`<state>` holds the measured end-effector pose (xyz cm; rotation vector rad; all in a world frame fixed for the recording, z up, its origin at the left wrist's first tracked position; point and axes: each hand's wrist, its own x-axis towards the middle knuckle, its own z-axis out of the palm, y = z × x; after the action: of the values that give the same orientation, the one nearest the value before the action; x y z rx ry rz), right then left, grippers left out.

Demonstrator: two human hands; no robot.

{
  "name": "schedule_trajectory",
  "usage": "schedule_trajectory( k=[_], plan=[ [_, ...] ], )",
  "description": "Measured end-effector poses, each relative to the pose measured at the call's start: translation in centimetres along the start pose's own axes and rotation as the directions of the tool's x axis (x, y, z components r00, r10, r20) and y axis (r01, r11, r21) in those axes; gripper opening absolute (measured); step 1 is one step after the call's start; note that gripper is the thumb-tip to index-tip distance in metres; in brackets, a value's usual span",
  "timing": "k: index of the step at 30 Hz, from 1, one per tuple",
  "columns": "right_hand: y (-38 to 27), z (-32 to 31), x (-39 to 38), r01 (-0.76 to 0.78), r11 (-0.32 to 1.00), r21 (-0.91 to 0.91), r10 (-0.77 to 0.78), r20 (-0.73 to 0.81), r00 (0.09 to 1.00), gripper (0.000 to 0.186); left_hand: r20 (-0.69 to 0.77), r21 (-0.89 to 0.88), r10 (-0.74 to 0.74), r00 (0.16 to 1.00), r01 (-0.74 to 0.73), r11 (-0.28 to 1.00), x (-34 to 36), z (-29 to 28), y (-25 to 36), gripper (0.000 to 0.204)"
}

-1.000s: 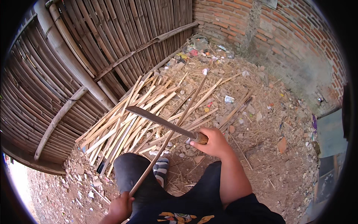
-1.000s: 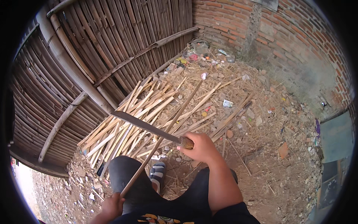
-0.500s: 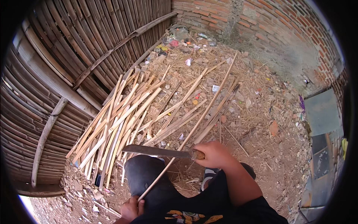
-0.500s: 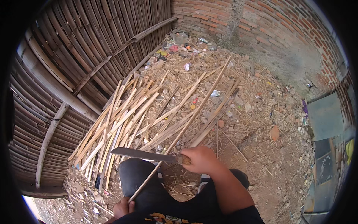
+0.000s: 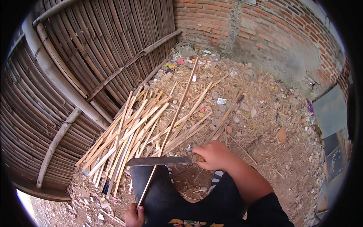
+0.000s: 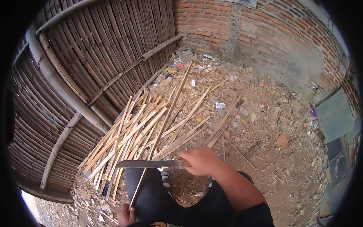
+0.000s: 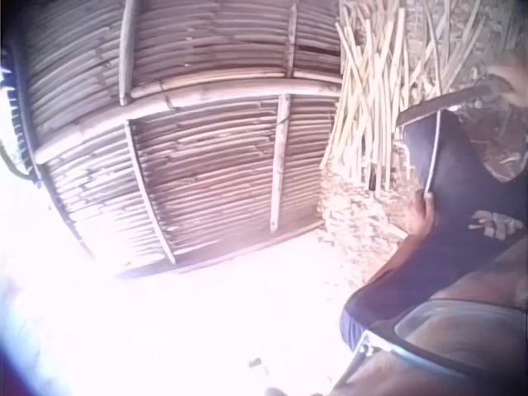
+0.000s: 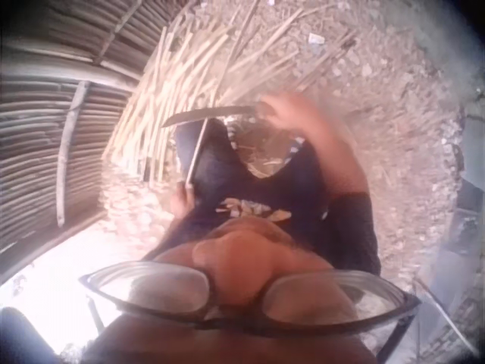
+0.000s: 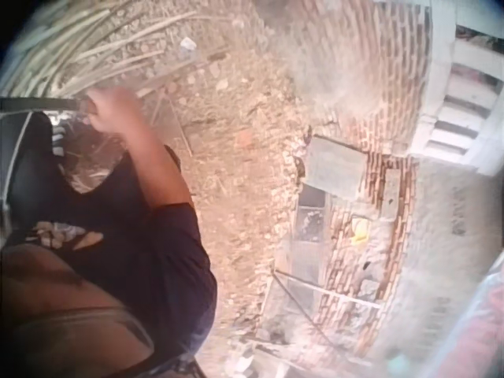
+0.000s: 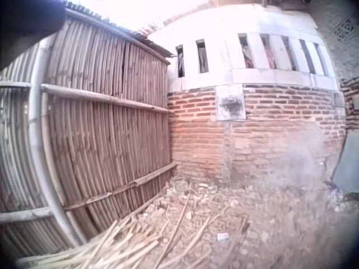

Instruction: The person uses a curved blade to shave off strips of bark and wood from a thin wooden pole, while sitting in an outdoor workshop area.

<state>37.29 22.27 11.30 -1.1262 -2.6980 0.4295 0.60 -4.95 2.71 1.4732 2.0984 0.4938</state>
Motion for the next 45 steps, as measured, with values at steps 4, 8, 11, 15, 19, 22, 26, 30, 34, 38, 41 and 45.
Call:
schedule_trajectory(
  k=[4,8,11,15,19,22,26,30,34,38,41,45],
  plan=[
    [0.0,1.0,-1.1,-0.122,0.992,-0.01,0.122,-0.004,0.993,0.035,-0.032,0.106,-0.006,0.999,0.009,0.994,-1.6,1.1,-1.6,0.041],
    [1.6,2.5,-2.3,-0.129,0.991,0.025,0.13,-0.041,0.991,0.036,-0.109,0.108,0.094,0.99,-0.082,0.991,-2.1,1.7,-1.0,0.033],
    [2.4,3.2,-2.8,-0.112,0.994,0.014,0.112,-0.038,0.993,0.035,-0.147,0.086,0.109,0.983,-0.097,0.992,-2.1,1.9,0.2,0.031],
    [1.3,2.9,-3.6,-0.035,0.999,0.01,0.035,-0.02,0.999,0.033,-0.112,0.108,0.079,0.991,-0.067,0.992,-2.1,1.6,0.8,0.034],
    [-0.5,3.3,-3.6,0.083,0.994,-0.067,-0.081,0.029,0.996,0.028,-0.116,0.143,0.085,0.99,-0.068,0.987,-2.6,1.8,1.3,0.04],
    [0.3,2.4,-3.6,-0.011,0.999,0.048,0.01,0.016,1.0,0.028,-0.114,0.152,0.105,0.988,-0.087,0.985,-2.2,1.8,1.0,0.042],
    [3.2,1.7,-3.6,-0.218,0.971,0.094,0.224,-0.052,0.973,0.03,-0.128,0.172,0.114,0.985,-0.091,0.981,-1.4,2.4,-0.1,0.043],
    [3.9,1.6,-3.7,-0.227,0.972,0.055,0.233,-0.124,0.965,0.028,-0.106,0.147,0.121,0.987,-0.105,0.984,-0.7,2.7,-0.4,0.043],
    [0.9,2.5,-2.7,-0.136,0.99,0.035,0.135,0.029,0.99,0.022,-0.092,0.16,0.124,0.988,-0.109,0.981,-0.2,3.1,-0.2,0.043],
    [-0.2,3.7,-2.7,0.125,0.992,-0.023,-0.124,0.045,0.991,0.02,-0.095,0.137,0.182,0.979,-0.169,0.976,0.3,3.9,-1.5,0.043],
    [0.2,3.3,-2.3,0.075,0.992,0.098,-0.08,0.042,0.996,0.023,-0.118,0.105,0.196,0.973,-0.184,0.977,0.2,4.0,-2.0,0.042],
    [4.3,2.1,-2.6,-0.187,0.965,0.182,0.18,0.052,0.982,0.03,-0.095,0.091,0.172,0.981,-0.164,0.982,0.4,3.7,-1.2,0.041]
  ],
)
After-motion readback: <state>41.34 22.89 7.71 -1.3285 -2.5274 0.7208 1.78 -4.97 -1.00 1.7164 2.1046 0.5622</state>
